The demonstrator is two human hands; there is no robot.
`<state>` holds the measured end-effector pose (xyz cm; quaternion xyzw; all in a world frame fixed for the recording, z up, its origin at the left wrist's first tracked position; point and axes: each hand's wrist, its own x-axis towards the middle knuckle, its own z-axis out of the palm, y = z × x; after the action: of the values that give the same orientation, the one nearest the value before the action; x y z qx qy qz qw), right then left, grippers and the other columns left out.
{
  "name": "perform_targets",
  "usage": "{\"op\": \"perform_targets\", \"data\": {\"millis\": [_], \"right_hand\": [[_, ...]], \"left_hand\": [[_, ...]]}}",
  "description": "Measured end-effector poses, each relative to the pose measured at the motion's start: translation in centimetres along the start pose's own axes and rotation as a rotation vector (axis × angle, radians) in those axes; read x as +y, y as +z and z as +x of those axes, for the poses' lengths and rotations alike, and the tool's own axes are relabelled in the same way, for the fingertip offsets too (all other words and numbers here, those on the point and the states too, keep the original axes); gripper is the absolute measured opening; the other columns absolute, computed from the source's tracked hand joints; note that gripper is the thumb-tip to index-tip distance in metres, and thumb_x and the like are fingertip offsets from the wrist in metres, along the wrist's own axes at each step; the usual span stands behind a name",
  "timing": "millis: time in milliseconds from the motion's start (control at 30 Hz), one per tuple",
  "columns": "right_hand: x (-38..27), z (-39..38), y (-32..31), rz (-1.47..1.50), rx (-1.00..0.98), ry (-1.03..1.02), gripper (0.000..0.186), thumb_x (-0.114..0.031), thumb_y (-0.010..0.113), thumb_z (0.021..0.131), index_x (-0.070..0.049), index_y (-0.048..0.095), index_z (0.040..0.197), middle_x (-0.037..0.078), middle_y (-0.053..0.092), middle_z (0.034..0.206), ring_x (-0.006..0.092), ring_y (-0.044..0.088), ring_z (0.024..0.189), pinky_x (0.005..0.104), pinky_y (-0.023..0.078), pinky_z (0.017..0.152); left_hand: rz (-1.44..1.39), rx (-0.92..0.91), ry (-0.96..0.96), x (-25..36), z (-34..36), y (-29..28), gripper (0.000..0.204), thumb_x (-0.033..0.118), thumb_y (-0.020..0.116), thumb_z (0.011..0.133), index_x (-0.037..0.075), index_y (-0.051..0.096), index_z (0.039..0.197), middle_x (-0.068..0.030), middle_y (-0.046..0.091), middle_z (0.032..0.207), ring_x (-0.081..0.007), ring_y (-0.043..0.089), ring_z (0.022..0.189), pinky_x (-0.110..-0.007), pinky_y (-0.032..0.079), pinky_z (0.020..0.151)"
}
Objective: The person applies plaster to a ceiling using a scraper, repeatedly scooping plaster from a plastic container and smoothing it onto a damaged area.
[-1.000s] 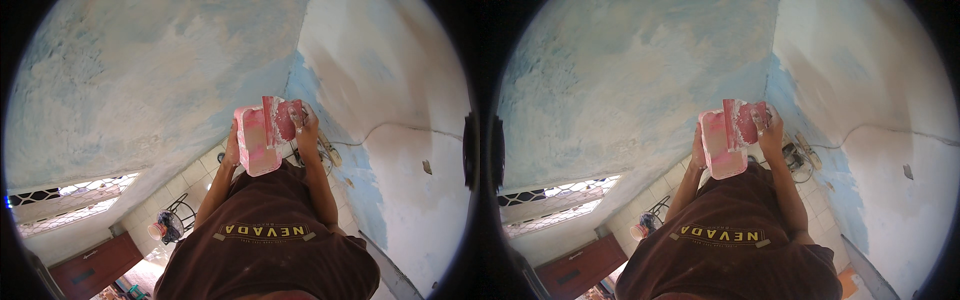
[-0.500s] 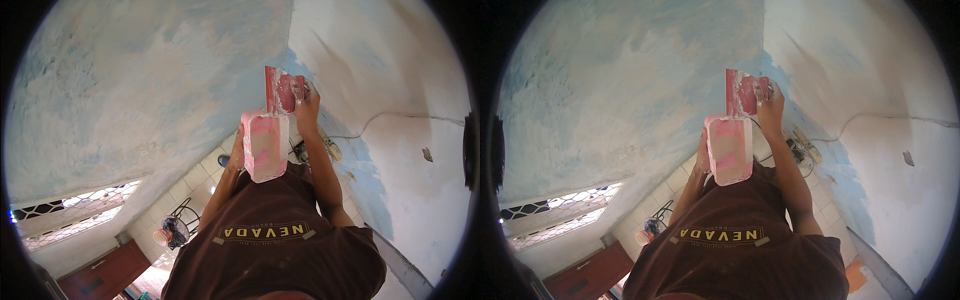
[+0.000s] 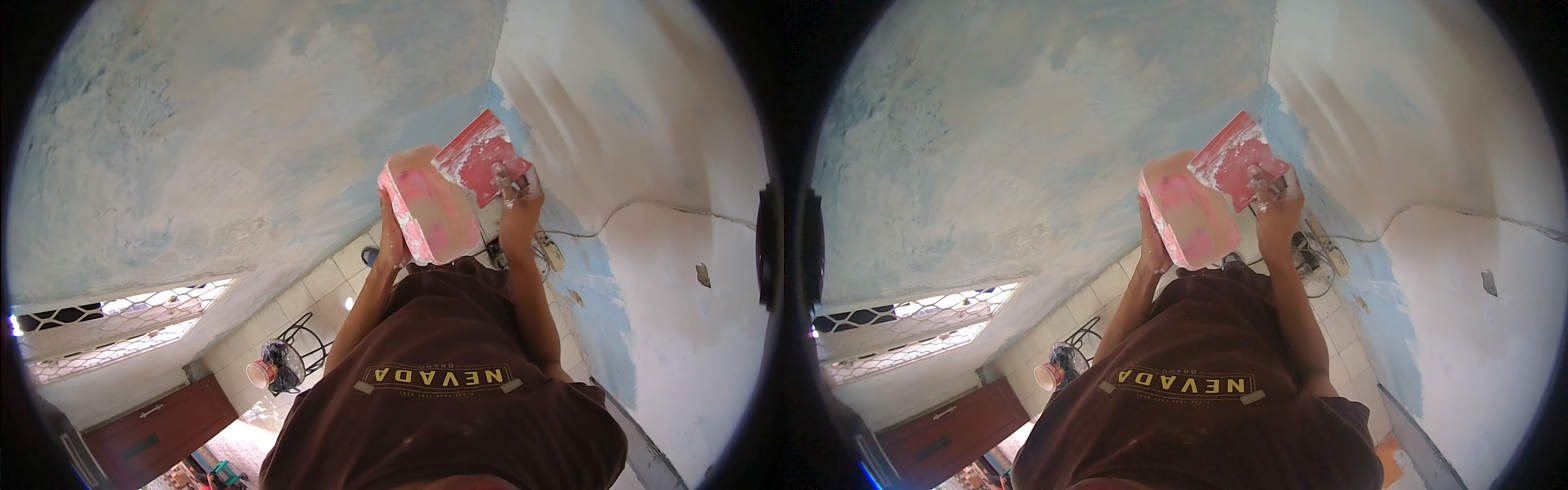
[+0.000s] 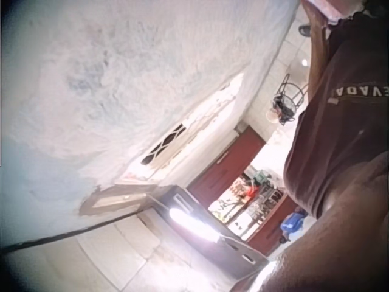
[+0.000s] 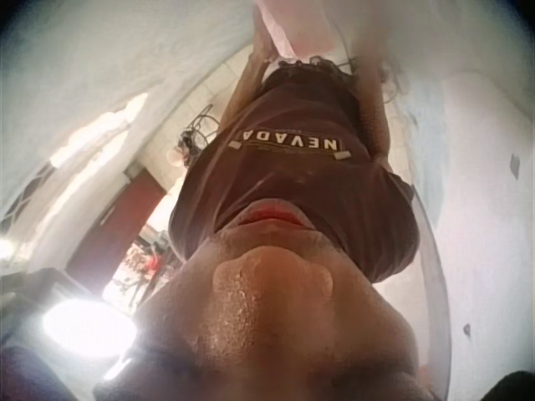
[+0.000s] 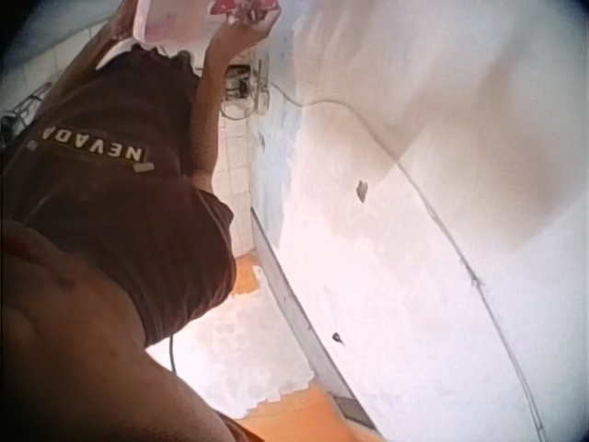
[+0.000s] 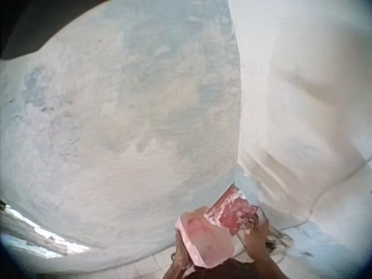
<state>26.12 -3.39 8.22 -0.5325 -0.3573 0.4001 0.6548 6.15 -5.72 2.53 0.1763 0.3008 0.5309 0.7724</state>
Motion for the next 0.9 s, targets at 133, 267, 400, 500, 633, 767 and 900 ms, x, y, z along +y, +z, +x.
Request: {"op": "perform_targets", "data": {"millis": [133,267,400,500,633,767,900], "right_hand": [[2.1,-0.9,0.3,-0.003,0.013,0.046,0.025,-0.013,0.072,0.096,-0.002,0.063,0.116,0.005,0.072,0.104,0.0079,0.064,0.088,0.0247,0.053,0.073],[2.4,-1.0,0.6,0.023,0.017,0.014,0.025,-0.016,0.072,0.096,-0.004,0.063,0.116,0.003,0.072,0.106,0.0066,0.064,0.089,0.0238,0.054,0.069],[1.4,-1.2,0.8,0.056,0.038,0.062,0.022,-0.010,0.070,0.096,0.002,0.062,0.113,0.008,0.072,0.103,0.0096,0.064,0.092,0.0268,0.052,0.079],[1.3,-1.3,0.7,0.071,0.018,0.063,0.023,-0.011,0.071,0.096,0.000,0.062,0.114,0.007,0.071,0.105,0.0088,0.063,0.092,0.0265,0.052,0.077],[2.3,-1.3,0.2,0.089,-0.026,0.063,0.026,-0.014,0.072,0.096,-0.004,0.063,0.118,0.005,0.070,0.109,0.0085,0.064,0.092,0.0271,0.055,0.076],[2.3,-1.4,0.2,0.127,-0.036,0.086,0.026,-0.012,0.072,0.096,-0.004,0.062,0.118,0.005,0.070,0.109,0.0086,0.063,0.092,0.0261,0.054,0.077],[1.8,-1.5,0.0,0.102,-0.063,-0.043,0.022,-0.013,0.067,0.099,-0.002,0.062,0.117,0.004,0.069,0.106,0.0082,0.063,0.090,0.0237,0.051,0.076]], "left_hand": [[0.079,-0.024,0.003,0.0,0.1,0.9,0.092,0.076,0.026,0.097,0.007,0.024,0.158,-0.0163,0.040,0.155,-0.0316,0.044,0.141,-0.049,0.040,0.116],[0.150,-0.061,-0.008,-1.0,0.4,-0.1,0.090,0.074,0.025,0.100,0.006,0.023,0.158,-0.0163,0.038,0.157,-0.0310,0.043,0.142,-0.047,0.038,0.117],[0.250,-0.077,0.012,-1.3,0.4,-0.1,0.088,0.072,0.022,0.101,0.006,0.022,0.159,-0.0152,0.038,0.157,-0.0304,0.042,0.142,-0.046,0.036,0.118],[0.257,-0.064,0.073,-2.3,1.1,-1.0,0.086,0.070,0.022,0.102,0.006,0.021,0.159,-0.0149,0.037,0.157,-0.0296,0.041,0.143,-0.045,0.034,0.119],[0.233,-0.124,0.031,-2.6,1.5,-2.1,0.082,0.062,0.023,0.106,0.002,0.012,0.160,-0.0138,0.025,0.163,-0.0250,0.029,0.149,-0.040,0.026,0.123],[0.305,-0.072,0.022,-2.6,1.2,-1.8,0.084,0.067,0.022,0.104,0.004,0.018,0.160,-0.0147,0.034,0.159,-0.0274,0.037,0.145,-0.042,0.031,0.120],[0.223,-0.077,-0.017,-2.3,1.0,-2.5,0.083,0.066,0.024,0.104,0.006,0.017,0.160,-0.0131,0.034,0.160,-0.0269,0.038,0.144,-0.042,0.034,0.120]]}}
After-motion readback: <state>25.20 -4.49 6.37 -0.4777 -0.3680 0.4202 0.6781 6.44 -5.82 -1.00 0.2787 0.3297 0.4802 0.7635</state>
